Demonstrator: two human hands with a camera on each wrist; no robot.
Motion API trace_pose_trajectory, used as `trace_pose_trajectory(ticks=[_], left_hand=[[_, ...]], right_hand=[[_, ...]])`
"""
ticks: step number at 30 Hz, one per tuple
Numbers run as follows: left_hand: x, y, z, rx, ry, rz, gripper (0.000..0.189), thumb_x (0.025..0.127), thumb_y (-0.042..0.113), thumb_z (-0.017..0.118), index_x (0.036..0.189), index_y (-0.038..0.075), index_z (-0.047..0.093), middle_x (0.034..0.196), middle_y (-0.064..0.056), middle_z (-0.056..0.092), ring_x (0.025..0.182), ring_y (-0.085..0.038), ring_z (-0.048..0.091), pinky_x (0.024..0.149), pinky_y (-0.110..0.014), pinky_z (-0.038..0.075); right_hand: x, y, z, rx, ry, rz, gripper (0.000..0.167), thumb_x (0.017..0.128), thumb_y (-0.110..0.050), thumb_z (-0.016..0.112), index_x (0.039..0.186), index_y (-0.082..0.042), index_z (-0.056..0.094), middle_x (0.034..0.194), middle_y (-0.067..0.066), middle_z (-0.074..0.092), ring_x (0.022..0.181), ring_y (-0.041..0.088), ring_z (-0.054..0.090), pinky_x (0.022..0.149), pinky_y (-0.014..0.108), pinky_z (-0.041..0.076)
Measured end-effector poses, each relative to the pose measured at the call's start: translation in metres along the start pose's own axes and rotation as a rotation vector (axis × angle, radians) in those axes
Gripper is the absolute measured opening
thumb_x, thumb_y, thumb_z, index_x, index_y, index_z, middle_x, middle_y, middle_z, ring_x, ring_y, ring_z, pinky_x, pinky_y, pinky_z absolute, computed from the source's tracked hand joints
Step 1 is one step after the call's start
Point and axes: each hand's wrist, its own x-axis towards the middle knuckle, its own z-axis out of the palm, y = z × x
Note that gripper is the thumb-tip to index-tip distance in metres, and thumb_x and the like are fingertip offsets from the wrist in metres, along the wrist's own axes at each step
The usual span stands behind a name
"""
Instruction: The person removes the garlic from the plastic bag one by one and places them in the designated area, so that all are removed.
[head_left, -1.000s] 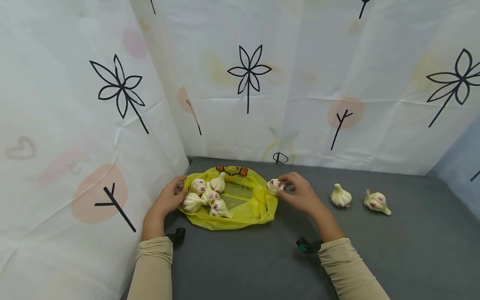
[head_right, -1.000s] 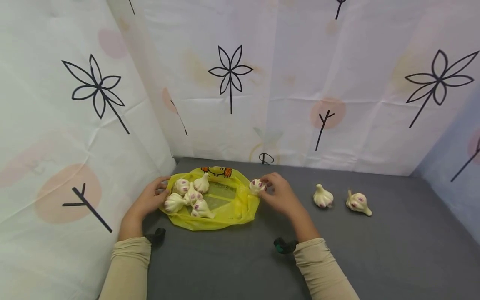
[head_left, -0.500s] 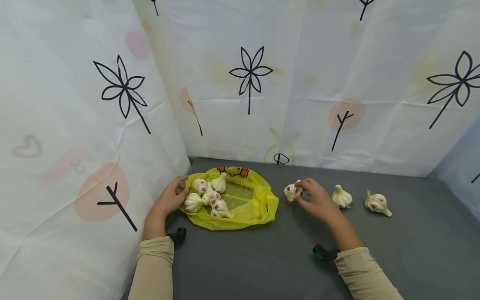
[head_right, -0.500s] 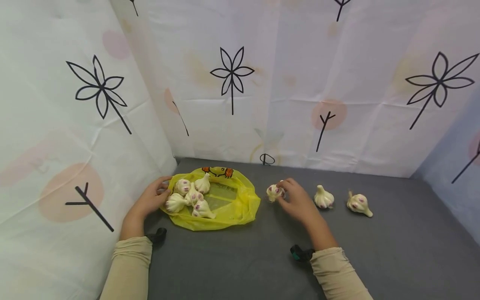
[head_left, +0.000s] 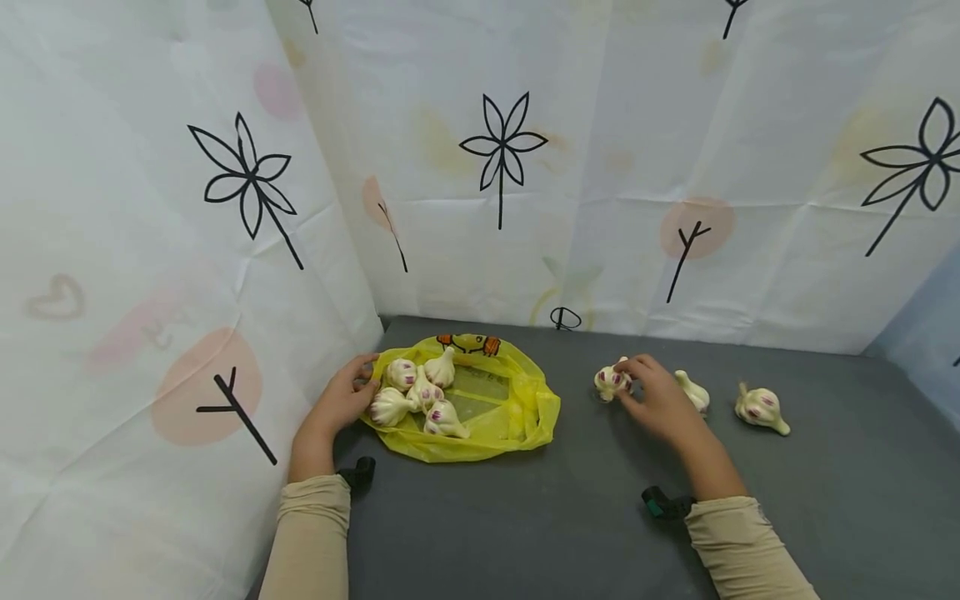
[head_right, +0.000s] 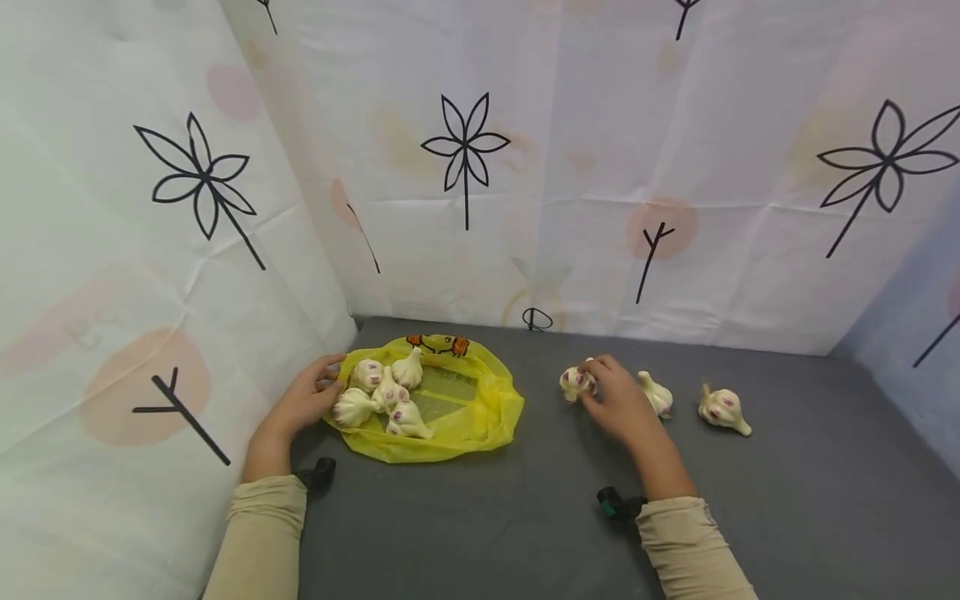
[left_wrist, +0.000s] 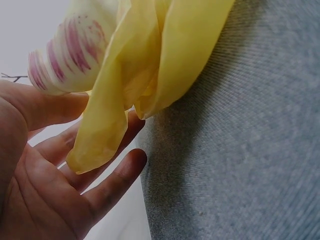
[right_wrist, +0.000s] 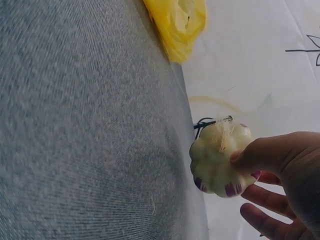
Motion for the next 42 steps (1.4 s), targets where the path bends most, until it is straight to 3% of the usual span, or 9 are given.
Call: trace_pose_trajectory(ticks=[11, 20, 33, 42], left_hand=[[0.0015, 0.0007, -0.0009, -0.002, 0.006, 0.008, 0.055, 0.11, 0.012, 0.053, 0.163, 0.006, 0.039, 0.143, -0.033, 0.054, 0.123, -0.045, 0.065, 0.093, -0.048, 0.056], [0.0005, 0.0012, -0.0006, -0.004, -0.002, -0.004, 0.056, 0.111, 0.013, 0.053, 0.164, 0.007, 0.038, 0.146, -0.033, 0.053, 0.128, -0.047, 0.063, 0.096, -0.052, 0.056], [0.0007, -0.0028, 0.0005, 0.014, -0.004, -0.006, 0.055, 0.111, 0.014, 0.051, 0.164, 0.008, 0.037, 0.147, -0.034, 0.052, 0.127, -0.048, 0.062, 0.095, -0.051, 0.055], [0.0007, -0.001, 0.0003, 0.003, -0.005, 0.0, 0.055, 0.111, 0.012, 0.051, 0.164, 0.006, 0.037, 0.146, -0.034, 0.052, 0.123, -0.046, 0.064, 0.088, -0.042, 0.056]], right_hand=[[-0.001, 0.0051, -0.0041, -0.023, -0.057, 0.037, 0.034, 0.088, 0.009, 0.077, 0.121, 0.006, 0.069, 0.119, 0.024, 0.065, 0.105, 0.04, 0.067, 0.086, 0.054, 0.055], [-0.0011, 0.0087, -0.0055, -0.047, -0.075, 0.066, 0.031, 0.088, 0.012, 0.069, 0.118, 0.004, 0.068, 0.118, 0.024, 0.064, 0.099, 0.037, 0.065, 0.08, 0.051, 0.052], [-0.0019, 0.0035, -0.001, -0.059, -0.072, 0.161, 0.021, 0.097, -0.019, 0.078, 0.108, -0.004, 0.068, 0.107, 0.016, 0.063, 0.087, 0.026, 0.058, 0.075, 0.046, 0.048], [-0.0014, 0.007, -0.0004, -0.063, -0.06, 0.147, 0.027, 0.095, -0.014, 0.076, 0.115, 0.001, 0.069, 0.115, 0.022, 0.066, 0.089, 0.03, 0.061, 0.077, 0.05, 0.05]])
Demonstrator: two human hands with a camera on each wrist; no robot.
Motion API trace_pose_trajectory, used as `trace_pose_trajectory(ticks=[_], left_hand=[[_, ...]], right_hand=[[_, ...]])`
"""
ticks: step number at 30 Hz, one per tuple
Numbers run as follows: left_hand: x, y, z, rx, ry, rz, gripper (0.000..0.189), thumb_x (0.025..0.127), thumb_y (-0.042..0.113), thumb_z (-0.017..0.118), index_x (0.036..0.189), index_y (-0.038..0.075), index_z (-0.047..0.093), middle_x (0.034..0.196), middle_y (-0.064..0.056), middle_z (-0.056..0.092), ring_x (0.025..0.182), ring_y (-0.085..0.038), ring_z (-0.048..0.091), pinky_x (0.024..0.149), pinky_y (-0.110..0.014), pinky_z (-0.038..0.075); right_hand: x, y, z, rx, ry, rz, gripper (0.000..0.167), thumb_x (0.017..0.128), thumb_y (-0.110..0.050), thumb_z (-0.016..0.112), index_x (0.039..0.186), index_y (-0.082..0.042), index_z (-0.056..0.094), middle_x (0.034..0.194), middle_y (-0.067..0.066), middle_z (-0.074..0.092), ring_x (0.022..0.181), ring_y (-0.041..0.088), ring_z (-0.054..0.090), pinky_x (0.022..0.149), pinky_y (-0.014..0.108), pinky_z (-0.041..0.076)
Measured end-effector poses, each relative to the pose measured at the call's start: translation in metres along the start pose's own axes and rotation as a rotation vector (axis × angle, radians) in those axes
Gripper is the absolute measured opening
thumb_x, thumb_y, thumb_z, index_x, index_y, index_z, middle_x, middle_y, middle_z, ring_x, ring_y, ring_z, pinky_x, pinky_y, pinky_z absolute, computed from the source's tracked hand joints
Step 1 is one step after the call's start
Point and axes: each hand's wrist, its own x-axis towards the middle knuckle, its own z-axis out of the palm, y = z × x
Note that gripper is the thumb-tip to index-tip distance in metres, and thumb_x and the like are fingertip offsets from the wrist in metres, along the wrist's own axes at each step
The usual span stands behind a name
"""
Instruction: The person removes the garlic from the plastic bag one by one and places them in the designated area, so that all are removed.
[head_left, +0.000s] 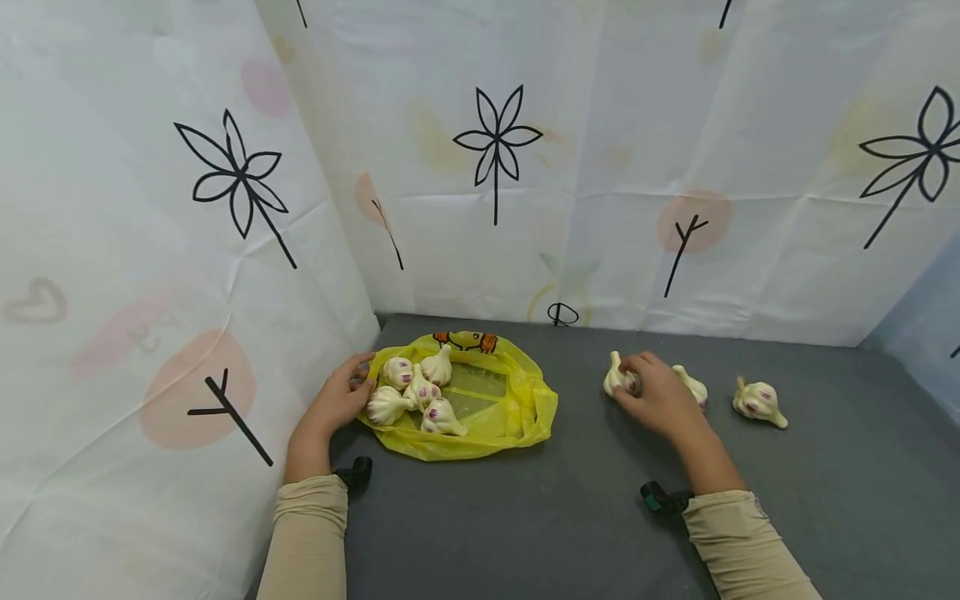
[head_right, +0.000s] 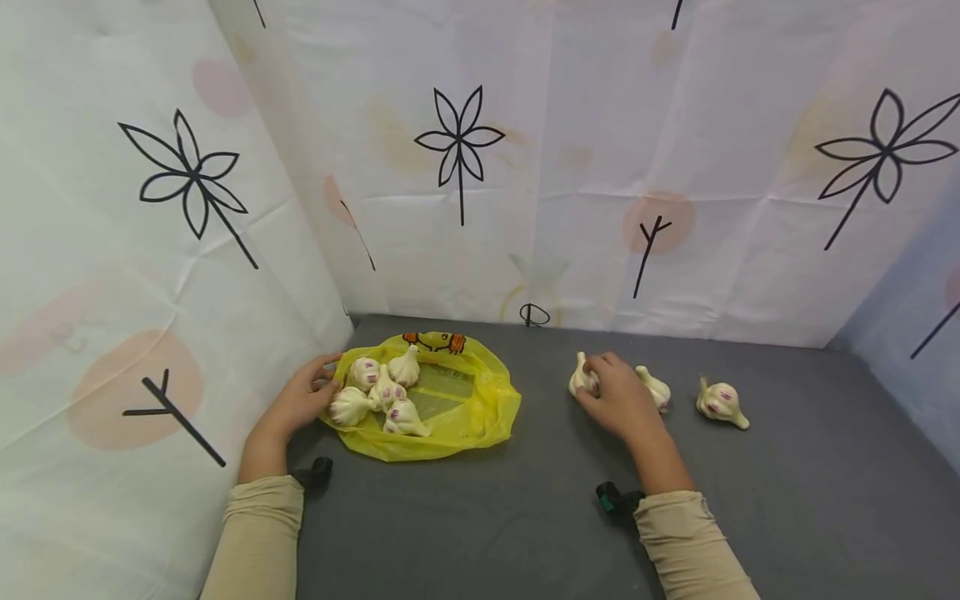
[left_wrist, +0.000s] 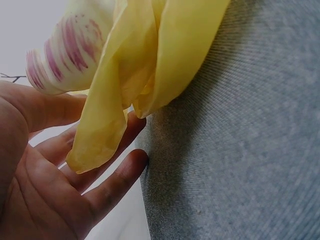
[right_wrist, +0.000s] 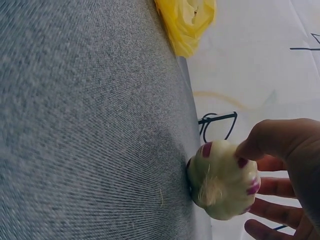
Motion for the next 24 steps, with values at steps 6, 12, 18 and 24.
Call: trace_pose_trajectory(ticks=[6, 12, 18, 24], left_hand=[[-0.0003, -0.0001, -0.0011, 0.006, -0.003, -0.003, 0.055, 0.11, 0.011, 0.05, 0.164, 0.006, 0.037, 0.146, -0.035, 0.051, 0.124, -0.047, 0.063, 0.088, -0.043, 0.055], [-0.0006, -0.0003, -0.0007, -0.003, -0.011, -0.012, 0.055, 0.111, 0.01, 0.049, 0.164, 0.007, 0.037, 0.147, -0.035, 0.052, 0.128, -0.049, 0.061, 0.093, -0.047, 0.056], [-0.0009, -0.0011, -0.0006, 0.006, -0.013, -0.012, 0.055, 0.11, 0.01, 0.049, 0.164, 0.006, 0.037, 0.146, -0.034, 0.053, 0.126, -0.048, 0.063, 0.092, -0.048, 0.056], [0.0003, -0.0014, -0.0005, 0.012, -0.006, -0.01, 0.055, 0.11, 0.011, 0.05, 0.164, 0.007, 0.038, 0.145, -0.033, 0.053, 0.124, -0.046, 0.063, 0.092, -0.047, 0.056]], right_hand=[[-0.0015, -0.0009, -0.0006, -0.003, 0.004, -0.006, 0.029, 0.092, -0.011, 0.074, 0.118, 0.0, 0.07, 0.115, 0.019, 0.066, 0.086, 0.026, 0.058, 0.074, 0.047, 0.049], [-0.0026, -0.0058, -0.0036, -0.001, -0.011, 0.014, 0.027, 0.093, -0.01, 0.074, 0.118, 0.0, 0.069, 0.119, 0.021, 0.066, 0.088, 0.028, 0.061, 0.076, 0.049, 0.051], [-0.0015, -0.0065, -0.0045, 0.0, -0.013, 0.026, 0.025, 0.094, -0.01, 0.074, 0.116, 0.0, 0.069, 0.118, 0.022, 0.066, 0.09, 0.03, 0.062, 0.078, 0.051, 0.051], [-0.0004, -0.0065, -0.0048, -0.002, 0.003, 0.021, 0.025, 0.09, -0.006, 0.07, 0.115, 0.0, 0.071, 0.115, 0.02, 0.068, 0.087, 0.028, 0.06, 0.076, 0.048, 0.05]])
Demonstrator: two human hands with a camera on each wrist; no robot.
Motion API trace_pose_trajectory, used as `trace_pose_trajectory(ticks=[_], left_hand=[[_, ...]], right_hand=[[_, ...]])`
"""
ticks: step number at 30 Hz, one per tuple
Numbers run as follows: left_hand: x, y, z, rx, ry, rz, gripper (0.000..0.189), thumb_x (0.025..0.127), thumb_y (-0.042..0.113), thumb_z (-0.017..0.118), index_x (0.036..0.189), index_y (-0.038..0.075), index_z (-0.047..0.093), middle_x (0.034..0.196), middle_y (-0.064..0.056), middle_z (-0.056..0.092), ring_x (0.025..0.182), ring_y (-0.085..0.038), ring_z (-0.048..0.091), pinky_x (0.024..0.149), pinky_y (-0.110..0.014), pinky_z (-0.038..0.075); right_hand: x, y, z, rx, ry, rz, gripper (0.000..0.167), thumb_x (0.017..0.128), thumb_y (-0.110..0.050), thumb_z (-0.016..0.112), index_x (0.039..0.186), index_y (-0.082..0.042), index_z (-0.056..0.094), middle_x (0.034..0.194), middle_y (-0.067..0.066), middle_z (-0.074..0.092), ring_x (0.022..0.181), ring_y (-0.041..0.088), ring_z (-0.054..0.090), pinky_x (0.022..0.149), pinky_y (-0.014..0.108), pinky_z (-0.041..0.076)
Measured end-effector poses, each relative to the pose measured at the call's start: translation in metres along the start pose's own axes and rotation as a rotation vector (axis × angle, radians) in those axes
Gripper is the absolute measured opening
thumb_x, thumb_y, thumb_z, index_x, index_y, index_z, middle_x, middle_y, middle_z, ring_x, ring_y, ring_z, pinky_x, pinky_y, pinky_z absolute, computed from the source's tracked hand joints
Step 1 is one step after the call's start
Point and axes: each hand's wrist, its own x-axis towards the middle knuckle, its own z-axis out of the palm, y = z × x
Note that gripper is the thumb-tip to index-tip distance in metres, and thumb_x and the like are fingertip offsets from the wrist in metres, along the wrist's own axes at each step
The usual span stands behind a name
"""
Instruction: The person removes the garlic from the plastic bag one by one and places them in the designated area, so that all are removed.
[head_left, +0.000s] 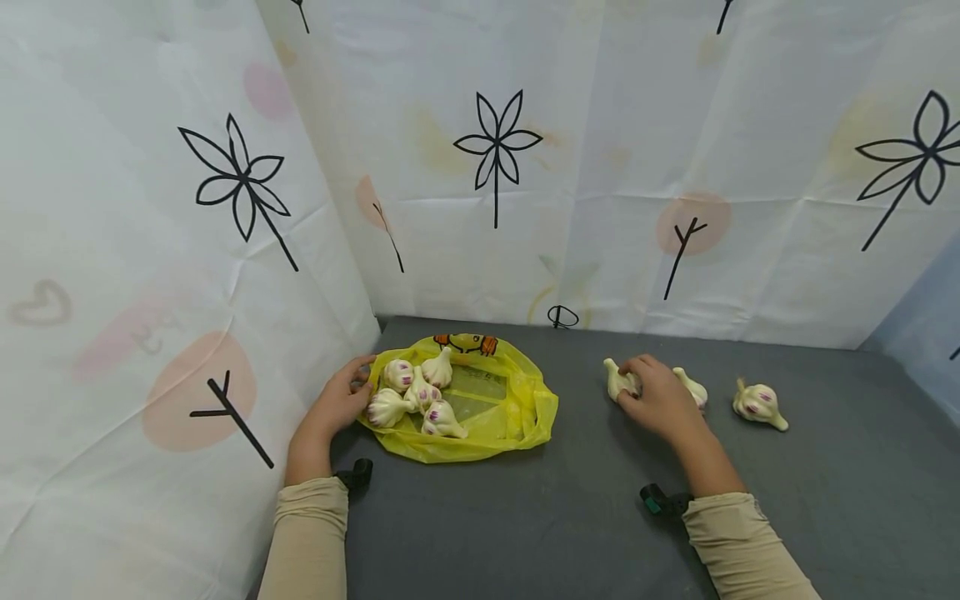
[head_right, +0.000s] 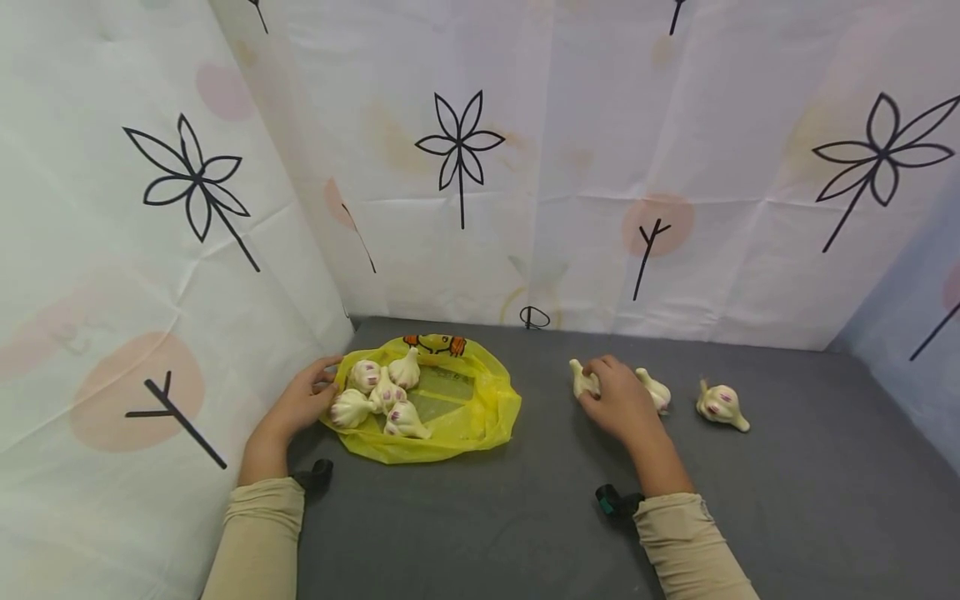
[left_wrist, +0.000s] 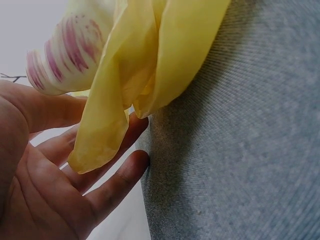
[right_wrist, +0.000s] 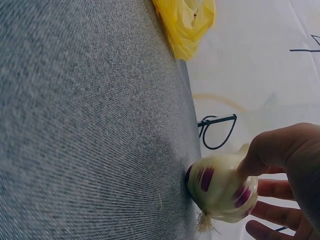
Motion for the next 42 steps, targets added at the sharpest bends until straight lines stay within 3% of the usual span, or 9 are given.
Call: trace_pose_trajectory(ticks=[5, 13, 27, 33, 42], left_hand=[[0.001, -0.002, 0.001, 0.004, 0.001, 0.009, 0.055, 0.11, 0.011, 0.05, 0.164, 0.006, 0.038, 0.143, -0.033, 0.055, 0.12, -0.045, 0.065, 0.089, -0.045, 0.057], [0.002, -0.003, 0.001, 0.001, -0.004, 0.018, 0.055, 0.11, 0.01, 0.05, 0.163, 0.005, 0.038, 0.143, -0.033, 0.055, 0.119, -0.044, 0.066, 0.088, -0.045, 0.057], [0.002, -0.002, 0.002, 0.008, 0.0, 0.022, 0.055, 0.11, 0.01, 0.05, 0.163, 0.005, 0.038, 0.143, -0.034, 0.054, 0.122, -0.046, 0.064, 0.093, -0.05, 0.057], [0.001, -0.004, 0.001, -0.001, 0.002, 0.029, 0.055, 0.11, 0.009, 0.05, 0.163, 0.003, 0.038, 0.144, -0.035, 0.054, 0.124, -0.048, 0.063, 0.097, -0.055, 0.055], [0.002, -0.004, 0.002, 0.003, 0.0, 0.015, 0.055, 0.11, 0.009, 0.051, 0.163, 0.006, 0.038, 0.144, -0.034, 0.053, 0.125, -0.047, 0.063, 0.096, -0.053, 0.056]], right_hand=[[0.001, 0.001, 0.0, -0.001, -0.004, -0.01, 0.028, 0.089, -0.003, 0.068, 0.116, 0.0, 0.07, 0.115, 0.021, 0.069, 0.086, 0.028, 0.059, 0.075, 0.047, 0.049], [0.002, 0.001, 0.001, 0.002, -0.004, -0.021, 0.038, 0.092, -0.006, 0.07, 0.129, 0.005, 0.066, 0.124, 0.026, 0.068, 0.101, 0.037, 0.064, 0.082, 0.054, 0.049], [0.001, -0.005, -0.003, 0.041, 0.047, -0.064, 0.037, 0.094, -0.008, 0.073, 0.129, 0.004, 0.067, 0.127, 0.026, 0.066, 0.118, 0.047, 0.063, 0.095, 0.064, 0.05], [0.003, -0.016, -0.006, 0.076, 0.051, -0.084, 0.034, 0.095, -0.008, 0.074, 0.127, 0.002, 0.068, 0.127, 0.023, 0.066, 0.118, 0.046, 0.063, 0.095, 0.063, 0.051], [0.007, -0.046, 0.001, 0.141, 0.018, -0.129, 0.036, 0.097, -0.012, 0.076, 0.131, -0.003, 0.067, 0.132, 0.018, 0.065, 0.12, 0.04, 0.064, 0.097, 0.059, 0.053]])
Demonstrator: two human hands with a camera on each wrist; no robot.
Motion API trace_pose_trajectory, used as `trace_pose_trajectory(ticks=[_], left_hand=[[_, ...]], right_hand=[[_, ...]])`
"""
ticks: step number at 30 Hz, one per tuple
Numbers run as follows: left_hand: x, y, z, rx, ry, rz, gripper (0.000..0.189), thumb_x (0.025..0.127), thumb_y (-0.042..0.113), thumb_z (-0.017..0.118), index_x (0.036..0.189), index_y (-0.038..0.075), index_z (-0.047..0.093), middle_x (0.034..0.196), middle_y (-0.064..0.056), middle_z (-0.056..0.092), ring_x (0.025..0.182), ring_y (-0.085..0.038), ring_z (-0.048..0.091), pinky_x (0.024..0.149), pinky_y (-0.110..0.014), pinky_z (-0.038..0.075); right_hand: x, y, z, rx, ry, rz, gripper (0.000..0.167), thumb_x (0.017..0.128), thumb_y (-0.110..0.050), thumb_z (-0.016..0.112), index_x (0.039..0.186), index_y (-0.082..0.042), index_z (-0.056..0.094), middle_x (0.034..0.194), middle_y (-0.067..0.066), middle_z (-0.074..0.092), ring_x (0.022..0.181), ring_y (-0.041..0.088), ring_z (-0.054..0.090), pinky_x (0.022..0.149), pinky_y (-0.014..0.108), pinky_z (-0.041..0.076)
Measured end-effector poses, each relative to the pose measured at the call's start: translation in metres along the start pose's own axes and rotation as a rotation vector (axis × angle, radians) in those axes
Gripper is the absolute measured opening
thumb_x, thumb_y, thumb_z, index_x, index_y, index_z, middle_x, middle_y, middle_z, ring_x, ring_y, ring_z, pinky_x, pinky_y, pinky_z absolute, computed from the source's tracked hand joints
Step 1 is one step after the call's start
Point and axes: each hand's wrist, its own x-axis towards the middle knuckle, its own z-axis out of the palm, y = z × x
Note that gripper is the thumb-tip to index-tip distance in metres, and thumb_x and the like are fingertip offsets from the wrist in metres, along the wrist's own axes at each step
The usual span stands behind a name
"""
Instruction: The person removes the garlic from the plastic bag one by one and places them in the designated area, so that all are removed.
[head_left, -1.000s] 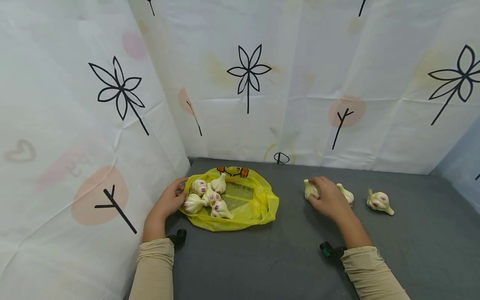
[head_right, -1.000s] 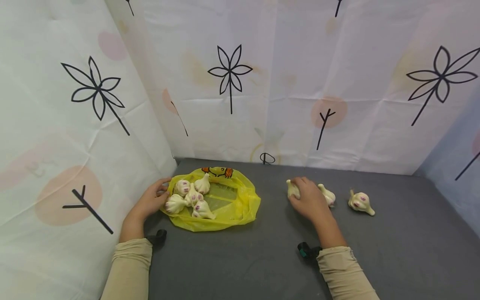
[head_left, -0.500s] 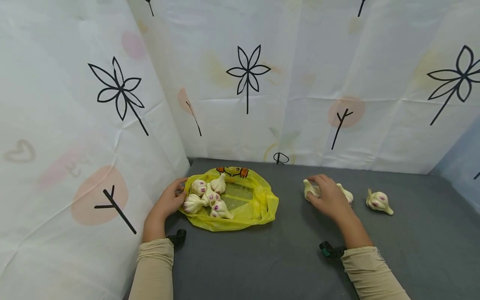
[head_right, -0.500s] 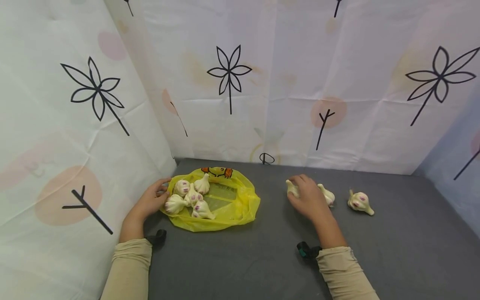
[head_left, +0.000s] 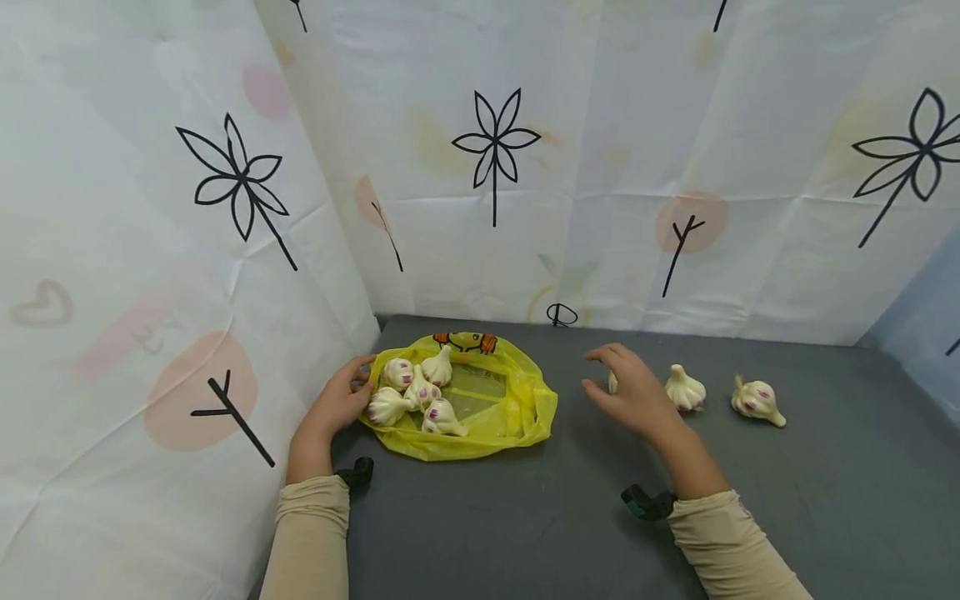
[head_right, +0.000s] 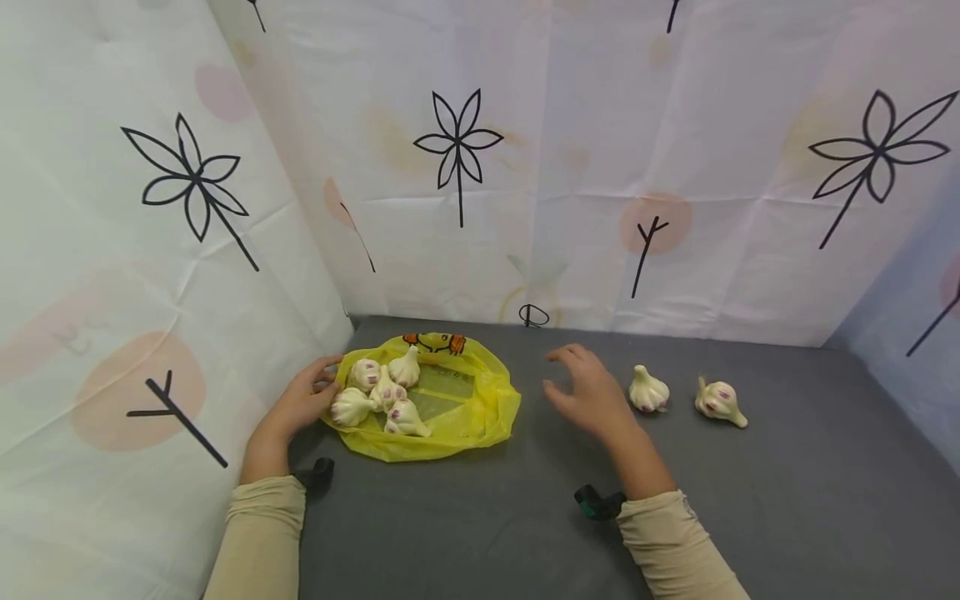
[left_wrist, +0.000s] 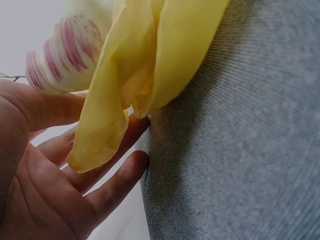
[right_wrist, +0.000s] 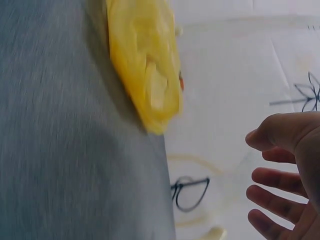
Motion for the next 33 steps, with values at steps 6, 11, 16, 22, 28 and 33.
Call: trace_pose_trajectory(ticks=[6, 11, 16, 22, 28, 33], left_hand=[[0.0, 0.0, 0.001, -0.006, 0.0, 0.003, 0.055, 0.109, 0.008, 0.051, 0.162, 0.003, 0.039, 0.142, -0.034, 0.054, 0.122, -0.046, 0.064, 0.093, -0.049, 0.055], [-0.001, 0.001, 0.0, -0.008, 0.001, 0.0, 0.055, 0.109, 0.009, 0.05, 0.163, 0.004, 0.038, 0.141, -0.034, 0.056, 0.119, -0.044, 0.065, 0.09, -0.047, 0.056], [-0.001, 0.003, 0.0, -0.01, -0.001, -0.002, 0.054, 0.109, 0.01, 0.049, 0.162, 0.005, 0.039, 0.141, -0.033, 0.057, 0.119, -0.044, 0.066, 0.091, -0.047, 0.056], [-0.001, 0.004, -0.002, 0.006, -0.005, -0.003, 0.055, 0.11, 0.011, 0.049, 0.163, 0.005, 0.038, 0.142, -0.033, 0.055, 0.122, -0.046, 0.065, 0.094, -0.05, 0.056], [-0.002, 0.005, -0.002, -0.002, -0.01, -0.008, 0.055, 0.11, 0.01, 0.05, 0.163, 0.004, 0.038, 0.142, -0.034, 0.055, 0.121, -0.046, 0.065, 0.094, -0.053, 0.056], [-0.002, 0.002, -0.003, 0.006, -0.014, -0.023, 0.055, 0.11, 0.011, 0.049, 0.164, 0.007, 0.037, 0.144, -0.033, 0.054, 0.125, -0.047, 0.063, 0.096, -0.054, 0.056]], right_hand=[[0.012, -0.02, 0.016, 0.08, -0.006, -0.089, 0.036, 0.096, -0.01, 0.078, 0.129, -0.001, 0.068, 0.129, 0.017, 0.066, 0.118, 0.037, 0.065, 0.099, 0.056, 0.055], [0.022, -0.039, 0.03, 0.139, -0.031, -0.12, 0.035, 0.096, -0.011, 0.078, 0.129, -0.003, 0.069, 0.129, 0.015, 0.067, 0.117, 0.034, 0.066, 0.099, 0.054, 0.056], [0.029, -0.058, 0.045, 0.204, -0.088, -0.095, 0.036, 0.098, -0.014, 0.077, 0.132, -0.005, 0.068, 0.131, 0.013, 0.066, 0.12, 0.037, 0.066, 0.1, 0.054, 0.055], [0.037, -0.075, 0.063, 0.285, -0.163, -0.083, 0.035, 0.1, -0.017, 0.074, 0.133, -0.008, 0.068, 0.132, 0.013, 0.065, 0.123, 0.039, 0.064, 0.102, 0.057, 0.054], [0.043, -0.086, 0.08, 0.342, -0.21, -0.081, 0.037, 0.101, -0.016, 0.073, 0.136, -0.006, 0.066, 0.133, 0.014, 0.065, 0.122, 0.039, 0.063, 0.099, 0.059, 0.053], [0.047, -0.099, 0.094, 0.388, -0.247, -0.075, 0.039, 0.101, -0.016, 0.073, 0.137, -0.006, 0.065, 0.137, 0.014, 0.064, 0.125, 0.037, 0.063, 0.1, 0.056, 0.054]])
